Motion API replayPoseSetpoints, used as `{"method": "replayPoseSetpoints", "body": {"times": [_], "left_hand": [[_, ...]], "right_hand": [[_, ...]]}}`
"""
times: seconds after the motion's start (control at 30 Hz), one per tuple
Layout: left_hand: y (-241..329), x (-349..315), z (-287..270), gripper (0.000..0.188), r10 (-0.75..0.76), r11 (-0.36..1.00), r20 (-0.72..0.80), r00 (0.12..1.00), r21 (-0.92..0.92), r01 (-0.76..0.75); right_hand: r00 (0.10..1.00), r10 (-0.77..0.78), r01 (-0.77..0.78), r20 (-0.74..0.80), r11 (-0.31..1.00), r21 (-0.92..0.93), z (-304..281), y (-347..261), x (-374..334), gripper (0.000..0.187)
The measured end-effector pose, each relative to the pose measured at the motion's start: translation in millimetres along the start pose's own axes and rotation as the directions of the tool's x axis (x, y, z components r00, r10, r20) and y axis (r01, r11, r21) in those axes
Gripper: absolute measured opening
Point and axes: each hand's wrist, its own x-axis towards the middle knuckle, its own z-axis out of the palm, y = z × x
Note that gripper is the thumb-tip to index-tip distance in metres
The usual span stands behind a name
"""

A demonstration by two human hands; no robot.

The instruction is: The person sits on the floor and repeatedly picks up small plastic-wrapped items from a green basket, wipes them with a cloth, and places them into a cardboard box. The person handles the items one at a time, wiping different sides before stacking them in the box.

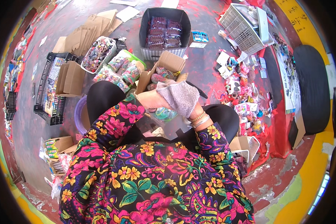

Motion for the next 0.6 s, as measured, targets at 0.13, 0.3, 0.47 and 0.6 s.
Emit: {"method": "replayPoseSetpoints", "body": {"times": [0.13, 0.3, 0.47, 0.6], "left_hand": [[26, 14, -10, 0.076, -0.374, 0.803, 0.118, 0.92, -0.455, 0.385], [5, 3, -1, 0.063, -0.411, 0.677, 0.081, 0.908, -0.64, 0.363], [9, 3, -10, 0.043, -0.532, 0.245, 0.174, 0.829, -0.905, 0.348], [15, 8, -10, 0.042, -0.566, 0.242, 0.116, 0.816, -0.923, 0.299]], "right_hand": [[0.993, 0.109, -0.099, 0.035, 0.971, -0.218, 3, 2, -11, 0.021], [0.984, 0.128, -0.12, 0.128, 0.99, -0.068, -1, 8, -3, 0.027], [0.881, 0.363, -0.172, -0.304, 0.843, 0.509, -13, 36, -14, 0.048], [0.953, 0.298, -0.295, -0.056, 0.953, 0.063, -9, 27, -1, 0.036]]}}
